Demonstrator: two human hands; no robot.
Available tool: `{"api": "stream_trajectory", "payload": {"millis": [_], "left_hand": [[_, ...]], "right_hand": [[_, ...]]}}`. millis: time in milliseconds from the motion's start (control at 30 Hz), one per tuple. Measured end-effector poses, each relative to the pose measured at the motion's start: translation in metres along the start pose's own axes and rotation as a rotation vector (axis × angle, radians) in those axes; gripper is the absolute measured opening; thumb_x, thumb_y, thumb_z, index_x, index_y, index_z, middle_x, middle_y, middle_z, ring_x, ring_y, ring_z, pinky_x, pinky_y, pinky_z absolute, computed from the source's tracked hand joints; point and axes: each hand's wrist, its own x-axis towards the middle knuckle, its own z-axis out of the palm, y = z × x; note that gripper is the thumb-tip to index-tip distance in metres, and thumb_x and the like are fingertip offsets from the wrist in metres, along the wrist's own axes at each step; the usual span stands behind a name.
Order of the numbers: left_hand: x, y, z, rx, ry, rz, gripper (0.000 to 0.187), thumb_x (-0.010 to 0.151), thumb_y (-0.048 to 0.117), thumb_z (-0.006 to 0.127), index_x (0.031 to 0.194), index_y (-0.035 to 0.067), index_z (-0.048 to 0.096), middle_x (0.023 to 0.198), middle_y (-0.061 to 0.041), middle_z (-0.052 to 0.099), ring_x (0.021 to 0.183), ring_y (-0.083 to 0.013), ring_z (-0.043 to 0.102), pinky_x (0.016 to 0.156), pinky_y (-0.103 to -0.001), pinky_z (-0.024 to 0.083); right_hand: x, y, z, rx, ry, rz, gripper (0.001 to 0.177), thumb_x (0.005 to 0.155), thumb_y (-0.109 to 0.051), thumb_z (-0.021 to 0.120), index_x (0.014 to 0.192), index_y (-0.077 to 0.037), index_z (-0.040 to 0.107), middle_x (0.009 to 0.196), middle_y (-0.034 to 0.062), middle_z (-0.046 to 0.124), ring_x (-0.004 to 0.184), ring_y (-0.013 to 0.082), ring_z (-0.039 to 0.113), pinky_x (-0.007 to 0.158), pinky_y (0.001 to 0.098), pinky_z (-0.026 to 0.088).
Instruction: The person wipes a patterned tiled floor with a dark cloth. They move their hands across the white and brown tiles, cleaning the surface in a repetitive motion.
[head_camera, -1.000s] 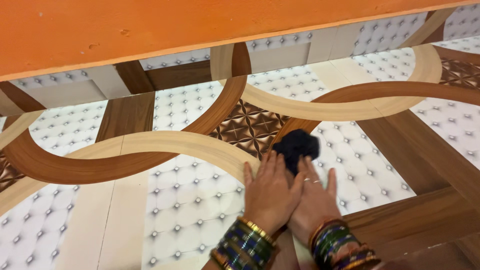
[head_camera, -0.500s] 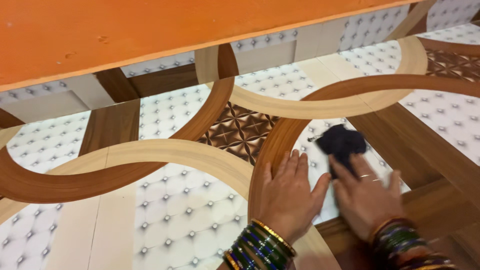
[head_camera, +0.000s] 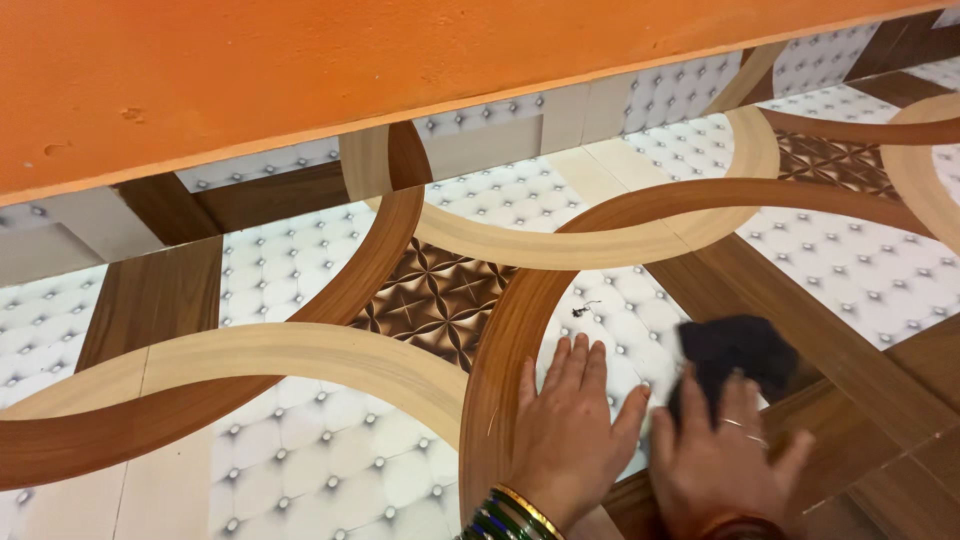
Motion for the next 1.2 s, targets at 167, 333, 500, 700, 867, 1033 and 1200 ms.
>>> {"api": "stream_trajectory", "payload": {"millis": [167,333,500,700,867,1033,1200], "left_hand": [[0.009,-0.007,-0.014,0.009,0.035,-0.055,0.073,0.099,0.051,0.044,0.149,-0.002,0.041,0.161,-0.018,0.034,0.152,-0.0278,0.024,0.121,-0.051,0.008],[0.017,-0.017,-0.039,0.049,0.074,-0.103,0.074,0.099,0.051,0.041,0.153,0.001,0.038,0.164,-0.017,0.031,0.151,-0.0262,0.023,0.12,-0.05,0.007],[0.03,-0.027,-0.04,0.056,0.199,-0.086,0.072,0.099,0.049,0.044,0.149,-0.002,0.041,0.16,-0.018,0.036,0.151,-0.0284,0.027,0.121,-0.051,0.008],[0.052,-0.021,-0.012,0.072,0.144,-0.05,0.073,0.097,0.051,0.046,0.149,-0.001,0.041,0.159,-0.018,0.035,0.15,-0.0294,0.026,0.121,-0.051,0.008],[0.06,0.0,0.018,0.019,0.09,0.065,0.073,0.1,0.05,0.045,0.15,-0.004,0.04,0.162,-0.02,0.033,0.153,-0.031,0.023,0.122,-0.052,0.006],[0.07,0.034,0.041,-0.054,0.008,0.088,0.074,0.099,0.05,0.045,0.151,-0.002,0.038,0.162,-0.018,0.031,0.154,-0.0293,0.018,0.121,-0.052,0.003],[0.073,0.056,0.059,-0.055,0.013,0.17,0.073,0.099,0.051,0.044,0.15,-0.002,0.039,0.162,-0.019,0.032,0.154,-0.0296,0.019,0.122,-0.052,0.003]], "right_hand": [[-0.016,-0.055,-0.01,-0.091,-0.02,-0.227,0.089,0.082,-0.056,0.049,0.16,-0.023,0.022,0.17,0.0157,0.012,0.156,0.028,0.009,0.112,0.066,-0.001],[-0.031,-0.098,-0.031,0.04,-0.304,-0.635,0.084,0.09,-0.049,0.05,0.162,-0.019,0.02,0.168,0.0105,0.016,0.155,0.032,0.007,0.113,0.0704,-0.009],[-0.006,-0.092,-0.051,0.03,-0.257,-0.7,0.074,0.09,-0.042,0.048,0.159,-0.02,0.032,0.167,0.0098,0.023,0.153,0.0267,0.015,0.118,0.07,-0.002],[0.045,-0.071,-0.055,0.039,-0.177,-0.502,0.067,0.094,-0.039,0.039,0.159,-0.03,0.032,0.17,0.0067,0.017,0.153,0.0217,0.015,0.114,0.0684,0.0],[0.061,-0.015,-0.044,0.087,-0.033,-0.236,0.06,0.099,-0.044,0.034,0.158,-0.039,0.035,0.164,0.0046,0.024,0.152,0.0196,0.02,0.118,0.0665,0.002],[0.057,0.011,-0.044,0.104,-0.019,-0.182,0.065,0.095,-0.044,0.042,0.16,-0.038,0.032,0.165,0.008,0.021,0.152,0.0221,0.018,0.116,0.068,-0.001],[0.06,0.013,-0.046,-0.032,-0.216,-0.173,0.089,0.085,-0.053,0.058,0.163,-0.037,0.017,0.173,0.0035,0.001,0.153,0.0199,0.0,0.114,0.0678,-0.006]]}}
